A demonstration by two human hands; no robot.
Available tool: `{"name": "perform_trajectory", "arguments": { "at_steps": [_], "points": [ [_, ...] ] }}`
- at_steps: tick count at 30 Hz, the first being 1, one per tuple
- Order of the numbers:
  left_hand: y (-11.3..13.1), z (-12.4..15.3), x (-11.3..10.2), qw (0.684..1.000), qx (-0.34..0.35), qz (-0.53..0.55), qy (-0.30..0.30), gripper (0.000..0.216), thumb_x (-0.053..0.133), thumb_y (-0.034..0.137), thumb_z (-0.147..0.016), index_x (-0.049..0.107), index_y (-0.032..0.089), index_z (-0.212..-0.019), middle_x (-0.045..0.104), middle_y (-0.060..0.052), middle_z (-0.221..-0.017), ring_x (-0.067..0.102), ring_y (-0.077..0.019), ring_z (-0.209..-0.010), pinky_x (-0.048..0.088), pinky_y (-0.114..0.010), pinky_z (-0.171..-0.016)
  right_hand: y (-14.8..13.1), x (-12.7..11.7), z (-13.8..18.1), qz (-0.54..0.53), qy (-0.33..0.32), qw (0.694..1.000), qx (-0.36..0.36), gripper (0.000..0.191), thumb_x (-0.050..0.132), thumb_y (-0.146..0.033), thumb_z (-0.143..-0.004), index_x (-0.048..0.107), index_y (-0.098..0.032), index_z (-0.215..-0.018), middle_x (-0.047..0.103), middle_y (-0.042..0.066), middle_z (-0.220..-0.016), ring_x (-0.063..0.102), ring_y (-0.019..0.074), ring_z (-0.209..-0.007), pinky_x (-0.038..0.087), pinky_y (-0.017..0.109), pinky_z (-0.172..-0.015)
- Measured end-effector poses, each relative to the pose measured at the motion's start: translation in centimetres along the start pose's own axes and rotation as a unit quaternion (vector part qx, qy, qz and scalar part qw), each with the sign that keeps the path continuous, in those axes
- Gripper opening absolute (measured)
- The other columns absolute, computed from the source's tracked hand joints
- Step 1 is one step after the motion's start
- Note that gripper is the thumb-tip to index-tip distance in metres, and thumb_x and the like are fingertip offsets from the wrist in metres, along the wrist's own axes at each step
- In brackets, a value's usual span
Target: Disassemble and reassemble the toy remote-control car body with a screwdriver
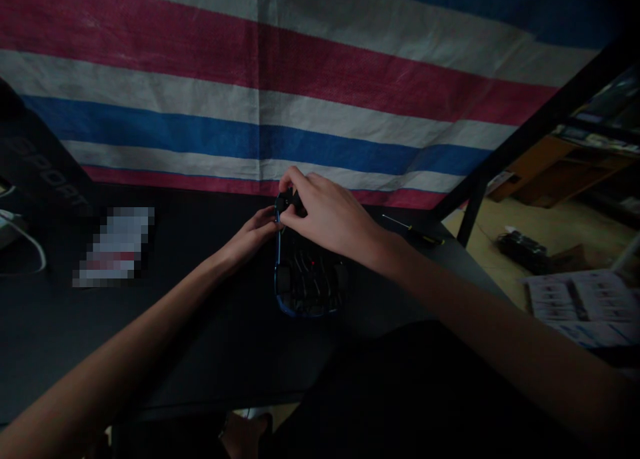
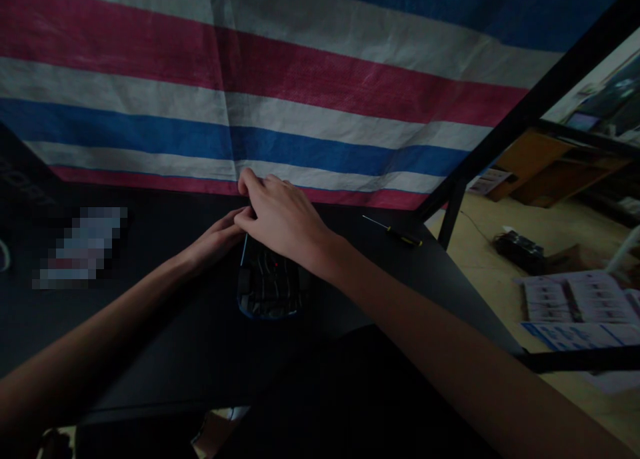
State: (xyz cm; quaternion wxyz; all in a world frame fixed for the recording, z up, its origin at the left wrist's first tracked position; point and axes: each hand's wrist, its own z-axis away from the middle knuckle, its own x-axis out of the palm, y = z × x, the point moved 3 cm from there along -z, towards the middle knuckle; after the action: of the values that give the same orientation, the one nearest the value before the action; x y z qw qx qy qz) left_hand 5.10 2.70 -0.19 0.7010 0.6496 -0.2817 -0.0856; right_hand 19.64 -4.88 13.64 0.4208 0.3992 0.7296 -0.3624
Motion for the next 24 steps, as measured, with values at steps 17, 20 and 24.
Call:
{"name": "perform_trajectory", "arguments": {
  "at_steps": [17, 20, 24],
  "points": [
    [0.32, 0.17, 0.38, 1.0, 0.004, -0.011, -0.007, 0.069, 0.082, 0.03, -0.082, 0.056, 0.013, -0.144, 0.069, -0.016, -0.142, 0.054, -0.0378, -0.145, 0.034, -0.054, -0.128, -0.09, -0.43, -0.4, -0.048, -0.029, 0.993, -0.104, 0.029, 0.049, 0.003, -0.083, 0.062, -0.022, -0.09, 0.067, 0.005, -0.1, 0.058, 0.0243, -0.107, 0.043, 0.037, -0.095],
    [0.12, 0.0, 0.25, 1.0, 0.003, -0.011, -0.003, 0.07, 0.082, 0.031, -0.081, 0.056, 0.013, -0.144, 0.068, -0.017, -0.142, 0.056, -0.0383, -0.143, 0.036, -0.055, -0.127, -0.19, -0.25, -0.47, -0.05, -0.036, 0.992, -0.106, 0.029, 0.049, 0.004, -0.083, 0.061, -0.022, -0.086, 0.067, 0.005, -0.097, 0.056, 0.0252, -0.106, 0.043, 0.039, -0.095],
    [-0.21, -0.29, -0.04, 1.0, 0.009, -0.013, -0.01, 0.067, 0.081, 0.032, -0.082, 0.058, 0.014, -0.142, 0.067, -0.017, -0.144, 0.056, -0.0392, -0.144, 0.038, -0.054, -0.126, -0.46, 0.14, -0.45, -0.055, -0.032, 0.994, -0.091, 0.031, 0.046, 0.004, -0.085, 0.062, -0.022, -0.092, 0.068, 0.005, -0.103, 0.056, 0.0259, -0.112, 0.043, 0.04, -0.098]
  ]
}}
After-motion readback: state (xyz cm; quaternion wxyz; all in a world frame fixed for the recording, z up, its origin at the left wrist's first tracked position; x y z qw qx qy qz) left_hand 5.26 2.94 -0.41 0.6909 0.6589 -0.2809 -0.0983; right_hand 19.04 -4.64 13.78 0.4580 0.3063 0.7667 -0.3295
